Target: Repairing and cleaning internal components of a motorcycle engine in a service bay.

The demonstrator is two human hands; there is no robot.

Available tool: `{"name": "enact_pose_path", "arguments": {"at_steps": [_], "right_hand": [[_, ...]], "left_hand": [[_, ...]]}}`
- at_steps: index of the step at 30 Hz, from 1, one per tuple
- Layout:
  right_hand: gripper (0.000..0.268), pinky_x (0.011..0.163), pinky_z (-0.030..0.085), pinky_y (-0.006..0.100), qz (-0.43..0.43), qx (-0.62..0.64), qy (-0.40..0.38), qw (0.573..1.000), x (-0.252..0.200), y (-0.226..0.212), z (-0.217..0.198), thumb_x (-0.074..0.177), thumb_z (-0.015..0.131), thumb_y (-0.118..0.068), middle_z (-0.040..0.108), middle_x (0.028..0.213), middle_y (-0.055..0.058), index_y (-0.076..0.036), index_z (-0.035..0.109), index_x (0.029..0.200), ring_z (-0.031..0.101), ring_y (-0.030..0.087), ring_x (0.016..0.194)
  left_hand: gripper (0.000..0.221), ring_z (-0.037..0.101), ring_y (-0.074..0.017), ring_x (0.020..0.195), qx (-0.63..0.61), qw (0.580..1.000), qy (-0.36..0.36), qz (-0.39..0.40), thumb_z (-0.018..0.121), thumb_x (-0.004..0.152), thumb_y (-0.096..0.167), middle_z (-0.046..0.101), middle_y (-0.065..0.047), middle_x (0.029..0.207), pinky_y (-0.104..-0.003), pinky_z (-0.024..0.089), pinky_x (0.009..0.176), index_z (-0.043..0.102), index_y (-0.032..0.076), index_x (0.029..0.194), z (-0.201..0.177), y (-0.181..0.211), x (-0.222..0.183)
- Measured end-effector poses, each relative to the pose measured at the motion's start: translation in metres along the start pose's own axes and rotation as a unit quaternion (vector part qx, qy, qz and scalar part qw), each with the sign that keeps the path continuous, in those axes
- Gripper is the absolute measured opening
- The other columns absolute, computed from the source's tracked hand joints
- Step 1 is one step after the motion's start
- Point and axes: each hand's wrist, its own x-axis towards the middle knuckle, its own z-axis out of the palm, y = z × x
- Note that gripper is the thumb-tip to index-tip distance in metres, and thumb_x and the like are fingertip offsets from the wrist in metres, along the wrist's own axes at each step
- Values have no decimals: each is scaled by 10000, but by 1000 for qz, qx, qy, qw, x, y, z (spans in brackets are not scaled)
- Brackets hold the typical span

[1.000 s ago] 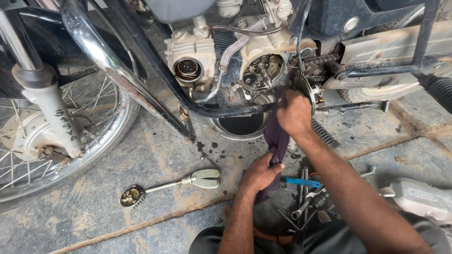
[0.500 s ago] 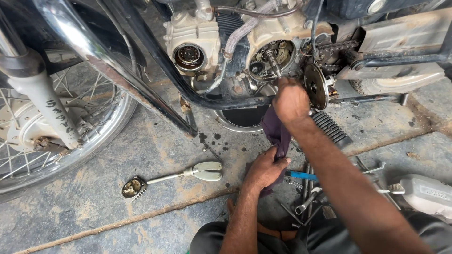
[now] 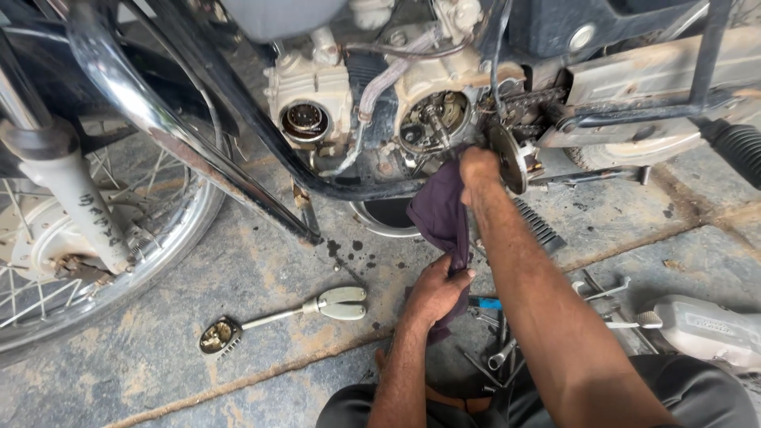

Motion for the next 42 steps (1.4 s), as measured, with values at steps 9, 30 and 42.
{"name": "enact_pose_path", "arguments": {"at_steps": [9,30,42], "right_hand": [[196,636,548,394,-306,-167,36,937,9,39,11,915,661,-126,746,870,195,47,730,973,717,241,729],[206,804,599,408,-622,-657,-23,424,-87,-25,-43,762,714,-207,680,1079,194,-37,752,872,699,300,963],[207,560,568,363,-315,-363,-41,876,-151,-18,-97,985,678,-90,721,795,117,-61,655,1188,706,215,652]], "left_hand": [[441,663,-267,1197,13,999,18,-46,636,964,351,691,-141,1252,-460,521,1044,614,85,1315,-15,1,-5],[474,704,-251,1123,-1,1000,-1,-8,644,927,371,736,-121,1190,-434,535,991,637,103,1318,-2,-3,1],[707,486,-351,1408,139,990,17,-33,610,961,438,505,-198,1510,-472,387,1180,414,72,1533,-5,-25,11]]}}
